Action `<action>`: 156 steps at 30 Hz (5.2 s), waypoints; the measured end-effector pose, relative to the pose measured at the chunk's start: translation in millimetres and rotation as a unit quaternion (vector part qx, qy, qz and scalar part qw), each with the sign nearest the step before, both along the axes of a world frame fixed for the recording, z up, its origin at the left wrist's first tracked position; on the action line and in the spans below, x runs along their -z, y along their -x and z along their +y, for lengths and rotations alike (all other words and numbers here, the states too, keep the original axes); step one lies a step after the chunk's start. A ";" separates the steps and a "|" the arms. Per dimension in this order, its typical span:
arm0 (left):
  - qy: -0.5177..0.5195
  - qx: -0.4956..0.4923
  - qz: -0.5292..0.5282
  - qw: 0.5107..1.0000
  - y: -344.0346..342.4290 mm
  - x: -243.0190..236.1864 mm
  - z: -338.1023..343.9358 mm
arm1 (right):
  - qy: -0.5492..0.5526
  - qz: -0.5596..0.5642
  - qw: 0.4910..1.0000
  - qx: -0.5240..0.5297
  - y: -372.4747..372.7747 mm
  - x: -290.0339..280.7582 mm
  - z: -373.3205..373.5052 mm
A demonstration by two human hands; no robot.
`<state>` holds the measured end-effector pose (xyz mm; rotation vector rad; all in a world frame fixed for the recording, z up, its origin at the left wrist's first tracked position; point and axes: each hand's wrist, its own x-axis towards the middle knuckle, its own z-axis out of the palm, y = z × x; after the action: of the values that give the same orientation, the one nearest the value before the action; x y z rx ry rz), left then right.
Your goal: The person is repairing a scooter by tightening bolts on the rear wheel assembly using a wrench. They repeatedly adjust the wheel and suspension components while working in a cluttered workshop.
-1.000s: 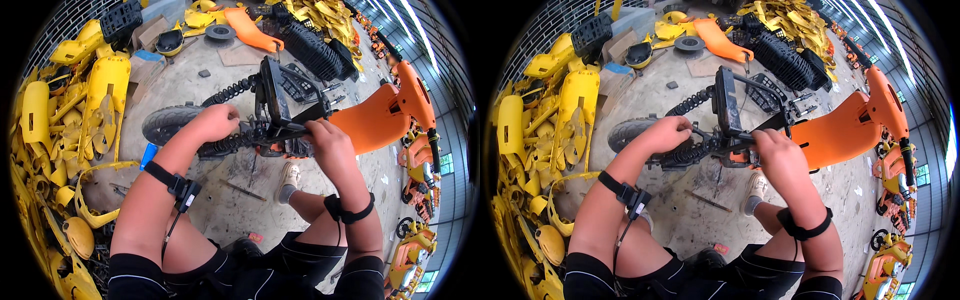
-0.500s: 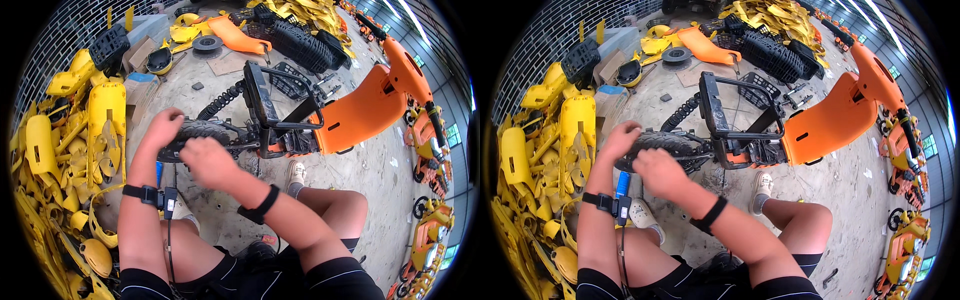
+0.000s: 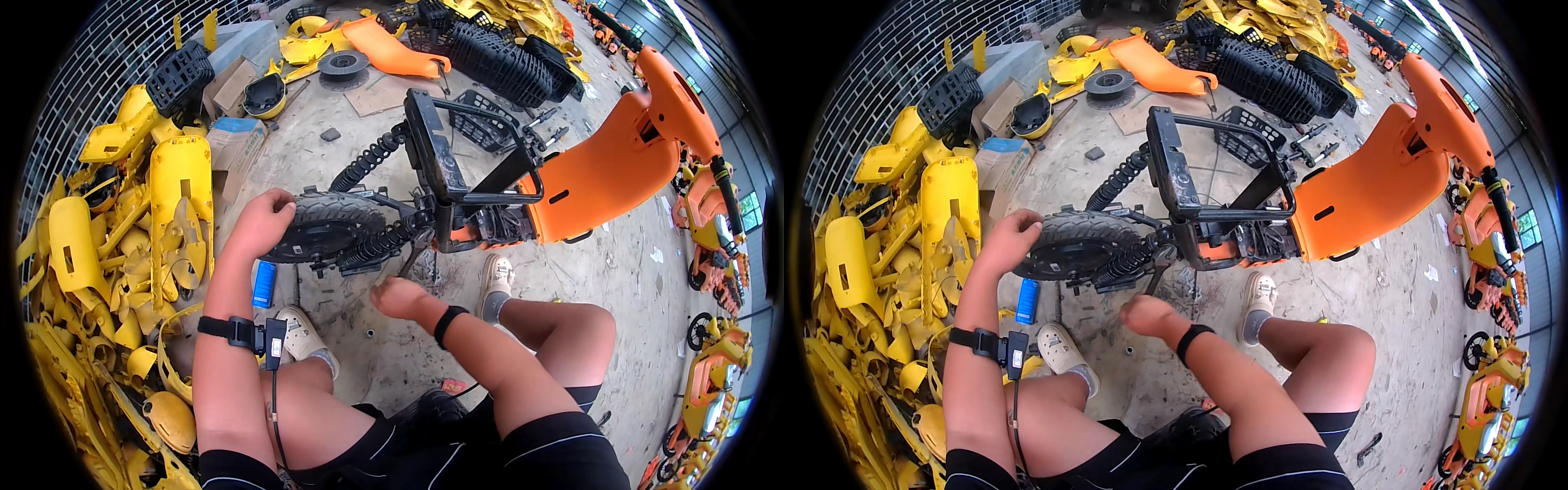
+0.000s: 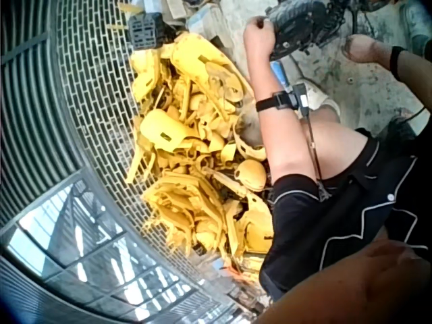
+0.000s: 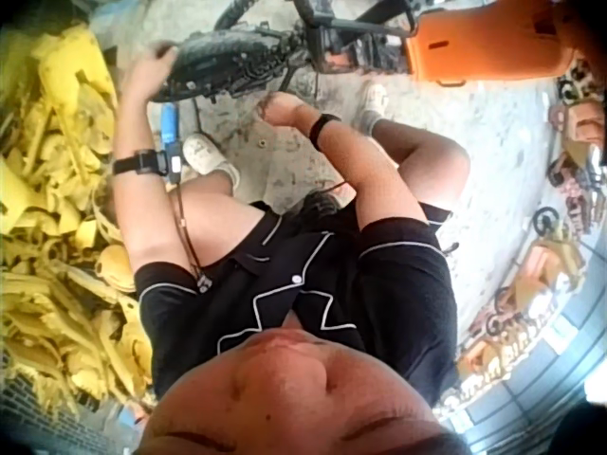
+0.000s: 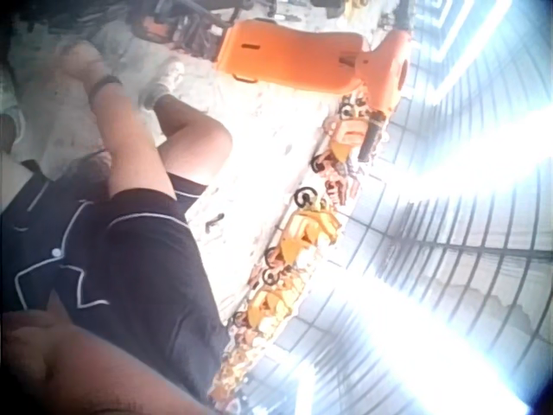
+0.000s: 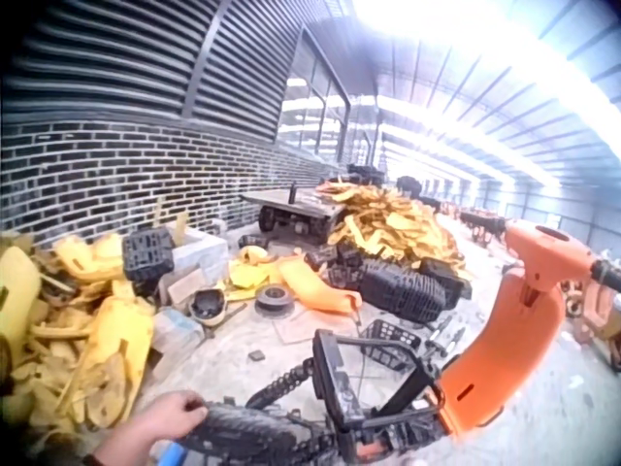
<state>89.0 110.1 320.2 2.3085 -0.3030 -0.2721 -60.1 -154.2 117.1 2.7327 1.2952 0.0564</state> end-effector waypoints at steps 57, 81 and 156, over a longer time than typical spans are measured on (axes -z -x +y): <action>-0.175 0.315 0.164 0.918 30.4 -27.3 -143.7 | -0.561 0.514 0.432 0.483 102.7 -192.0 -41.2; -0.229 0.187 -0.043 0.954 16.5 -10.5 -136.4 | -0.432 -0.182 0.821 0.325 3.9 -265.3 -113.7; -0.056 0.180 0.107 0.976 60.3 21.0 -128.9 | -0.575 0.628 0.306 0.426 78.2 -167.3 -73.7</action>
<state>28.7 -18.8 299.2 2.2964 -0.6102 -0.7303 -138.3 -227.9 284.4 -1.0952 0.4946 0.7388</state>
